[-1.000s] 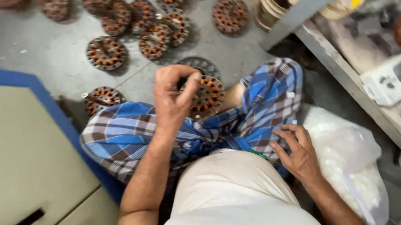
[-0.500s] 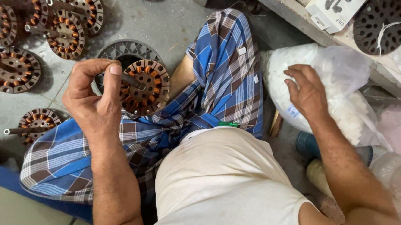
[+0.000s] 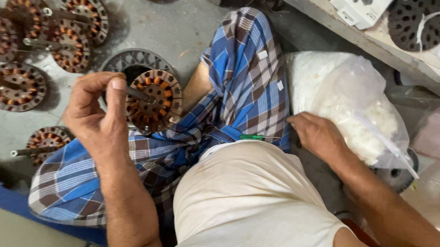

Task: The person sits on the floor and assembles a circular electrical component by hand, inserting copper wire into slots and securing it with white plastic spacers. The person uses a screwdriver to tighten parts and scissors to trim excess material.

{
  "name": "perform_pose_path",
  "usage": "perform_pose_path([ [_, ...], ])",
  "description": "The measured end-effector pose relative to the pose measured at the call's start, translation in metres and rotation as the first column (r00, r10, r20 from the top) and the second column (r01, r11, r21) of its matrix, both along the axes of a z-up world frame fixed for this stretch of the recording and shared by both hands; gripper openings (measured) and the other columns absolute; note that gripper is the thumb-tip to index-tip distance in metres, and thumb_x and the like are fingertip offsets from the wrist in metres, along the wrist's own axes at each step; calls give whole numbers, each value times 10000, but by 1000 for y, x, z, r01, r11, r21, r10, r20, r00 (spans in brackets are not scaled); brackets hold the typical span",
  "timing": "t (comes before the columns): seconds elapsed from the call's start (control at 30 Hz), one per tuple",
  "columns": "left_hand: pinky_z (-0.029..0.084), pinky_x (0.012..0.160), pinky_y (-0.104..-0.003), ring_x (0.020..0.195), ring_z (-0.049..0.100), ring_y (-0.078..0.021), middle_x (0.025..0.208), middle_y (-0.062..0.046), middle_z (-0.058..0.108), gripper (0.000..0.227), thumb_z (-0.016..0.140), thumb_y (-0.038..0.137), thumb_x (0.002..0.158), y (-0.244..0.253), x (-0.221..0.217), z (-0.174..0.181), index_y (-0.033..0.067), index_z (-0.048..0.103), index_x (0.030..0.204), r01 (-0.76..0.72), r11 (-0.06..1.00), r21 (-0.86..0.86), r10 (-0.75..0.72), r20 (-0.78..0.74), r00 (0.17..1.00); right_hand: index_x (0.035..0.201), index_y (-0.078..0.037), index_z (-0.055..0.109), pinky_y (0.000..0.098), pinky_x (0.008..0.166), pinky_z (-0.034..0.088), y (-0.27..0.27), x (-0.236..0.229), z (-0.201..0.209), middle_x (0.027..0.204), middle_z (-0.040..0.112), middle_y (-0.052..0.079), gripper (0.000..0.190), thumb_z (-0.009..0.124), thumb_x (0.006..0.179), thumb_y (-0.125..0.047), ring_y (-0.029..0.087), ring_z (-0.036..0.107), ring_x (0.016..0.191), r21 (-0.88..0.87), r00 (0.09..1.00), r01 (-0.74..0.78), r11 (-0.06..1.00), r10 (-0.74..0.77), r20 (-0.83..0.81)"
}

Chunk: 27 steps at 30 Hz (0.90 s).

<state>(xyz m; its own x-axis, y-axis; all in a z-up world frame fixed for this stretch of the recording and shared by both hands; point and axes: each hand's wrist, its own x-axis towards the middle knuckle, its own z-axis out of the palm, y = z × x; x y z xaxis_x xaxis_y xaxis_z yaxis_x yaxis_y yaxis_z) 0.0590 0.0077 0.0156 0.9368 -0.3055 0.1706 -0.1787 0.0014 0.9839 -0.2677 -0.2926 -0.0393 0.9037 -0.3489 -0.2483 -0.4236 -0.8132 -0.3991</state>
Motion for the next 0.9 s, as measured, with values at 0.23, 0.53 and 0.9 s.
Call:
perform_pose_path([
  [0.23,527,928,-263,994,675,-139,1036,-60,728,73,728,58,1002,-5,2,8,4,722,1050,-51,995,89,46,64,997,1211,-47,738,494,868,559,-6,5,-22,1130,718,236,288,603,974,-142,428,688,991,-196,974,175,965,-199,-106],
  [0.53,531,1102,-306,1243,644,-153,1323,-56,669,273,671,126,1065,11,2,10,57,636,1326,-226,973,-51,229,49,972,1117,-18,709,442,835,548,-20,-4,-44,1008,679,183,246,660,896,-114,354,677,933,-384,989,75,920,-19,148],
  [0.9,548,787,-210,851,667,-60,955,-2,742,154,725,164,1029,40,-13,-5,40,731,1120,-321,947,14,322,-44,946,1116,9,658,530,873,532,-25,-16,-122,1087,690,267,246,541,900,-2,466,659,1002,-215,987,48,975,-79,-140],
])
